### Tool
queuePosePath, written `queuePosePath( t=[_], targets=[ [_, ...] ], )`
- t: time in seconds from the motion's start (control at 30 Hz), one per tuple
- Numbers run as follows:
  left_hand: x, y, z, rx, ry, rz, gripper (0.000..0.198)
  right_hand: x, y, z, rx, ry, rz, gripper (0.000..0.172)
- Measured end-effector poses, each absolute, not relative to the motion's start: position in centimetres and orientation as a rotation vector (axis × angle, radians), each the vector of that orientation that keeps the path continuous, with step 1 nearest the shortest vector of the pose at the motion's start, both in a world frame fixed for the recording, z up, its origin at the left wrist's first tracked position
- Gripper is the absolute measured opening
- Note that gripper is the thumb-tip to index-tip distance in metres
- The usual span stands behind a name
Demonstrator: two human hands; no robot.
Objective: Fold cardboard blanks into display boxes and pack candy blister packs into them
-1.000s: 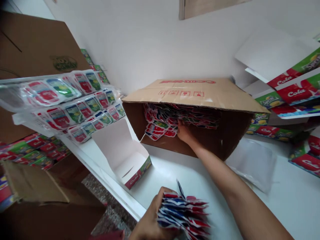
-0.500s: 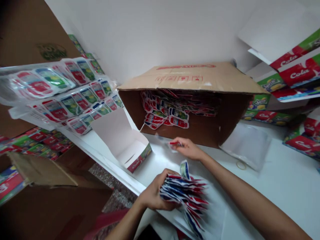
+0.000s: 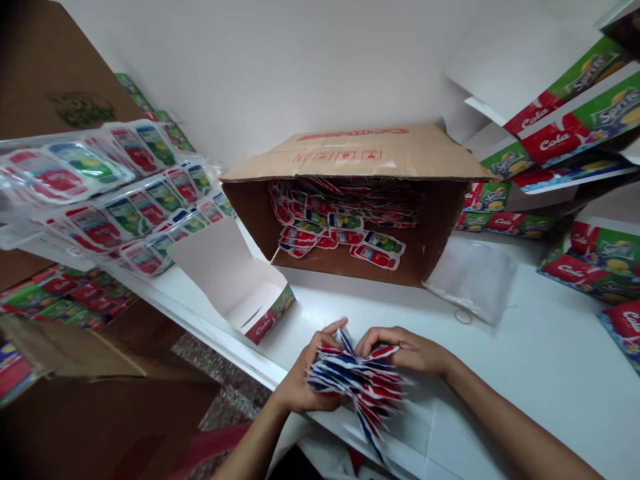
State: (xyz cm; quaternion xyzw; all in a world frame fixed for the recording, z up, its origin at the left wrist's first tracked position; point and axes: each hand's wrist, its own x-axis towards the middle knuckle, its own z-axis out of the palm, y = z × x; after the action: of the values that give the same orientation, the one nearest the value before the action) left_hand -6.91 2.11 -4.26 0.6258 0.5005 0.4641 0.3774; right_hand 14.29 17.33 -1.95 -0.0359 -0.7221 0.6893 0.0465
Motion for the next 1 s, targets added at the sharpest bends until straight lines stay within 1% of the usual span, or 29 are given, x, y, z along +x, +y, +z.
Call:
queuePosePath(
  t=[0.07, 0.13, 0.17, 0.2, 0.23, 0.3, 0.33, 0.53, 0.57, 0.6, 0.63, 0.73, 0.77, 0.8, 0.87, 1.0],
  targets=[
    [-6.9, 1.9, -4.5, 1.522, 1.240, 1.207, 0.071, 14.5, 17.4, -2.1, -0.087, -2.112, 2.257, 0.059],
    [-6.9, 1.7, -4.6, 1.458, 1.264, 1.228, 0.092, 14.6, 17.6, -2.1, -0.136, -1.983, 2.405, 0.074],
    [-6.8, 1.7, -4.6, 1.450, 1.294, 1.226, 0.101, 14.5, 17.8, -2.0, -0.171, -1.937, 2.459, 0.078],
    [-6.9, 1.7, -4.5, 1.470, 1.330, 1.217, 0.104, 14.3, 17.9, -1.8, -0.198, -1.922, 2.494, 0.079],
    [-6.9, 1.8, -4.3, 1.515, 1.366, 1.203, 0.101, 14.0, 18.2, -1.6, -0.213, -1.941, 2.506, 0.078],
    [-7.0, 2.0, -4.0, 1.638, 1.408, 1.164, 0.082, 13.3, 18.7, -1.2, -0.204, -2.056, 2.479, 0.074],
    [-7.0, 2.1, -3.9, 1.683, 1.404, 1.157, 0.077, 13.0, 18.9, -1.0, -0.184, -2.120, 2.450, 0.072],
    [-6.9, 2.1, -3.7, 1.581, 1.330, 1.094, 0.066, 11.3, 20.7, -1.2, -0.136, -2.356, 2.361, 0.059],
    [-6.9, 2.0, -3.7, 1.565, 1.344, 1.084, 0.066, 10.9, 21.4, -1.6, -0.208, -2.386, 2.286, 0.058],
    [-6.9, 2.0, -3.6, 1.558, 1.357, 1.082, 0.067, 10.3, 22.2, -2.1, -0.338, -2.427, 2.125, 0.055],
    [-6.8, 2.0, -3.5, 1.558, 1.363, 1.084, 0.068, 9.7, 23.1, -2.7, -0.507, -2.479, 1.873, 0.051],
    [-6.8, 1.9, -3.2, 1.559, 1.342, 1.076, 0.068, 7.8, 26.4, -4.5, -1.005, -2.570, 0.894, 0.040],
    [-6.8, 1.9, -3.2, 1.556, 1.335, 1.074, 0.068, 7.3, 27.5, -5.0, -1.097, -2.570, 0.675, 0.040],
    [-6.7, 1.9, -3.1, 1.554, 1.330, 1.079, 0.068, 7.0, 28.3, -5.5, -1.152, -2.569, 0.540, 0.038],
    [-6.7, 1.7, -3.0, 1.554, 1.327, 1.087, 0.068, 7.0, 29.4, -6.1, -1.181, -2.557, 0.466, 0.035],
    [-6.6, 1.5, -2.7, 1.545, 1.332, 1.085, 0.066, 9.0, 28.3, -5.8, -1.166, -2.534, 0.473, 0.033]
  ],
)
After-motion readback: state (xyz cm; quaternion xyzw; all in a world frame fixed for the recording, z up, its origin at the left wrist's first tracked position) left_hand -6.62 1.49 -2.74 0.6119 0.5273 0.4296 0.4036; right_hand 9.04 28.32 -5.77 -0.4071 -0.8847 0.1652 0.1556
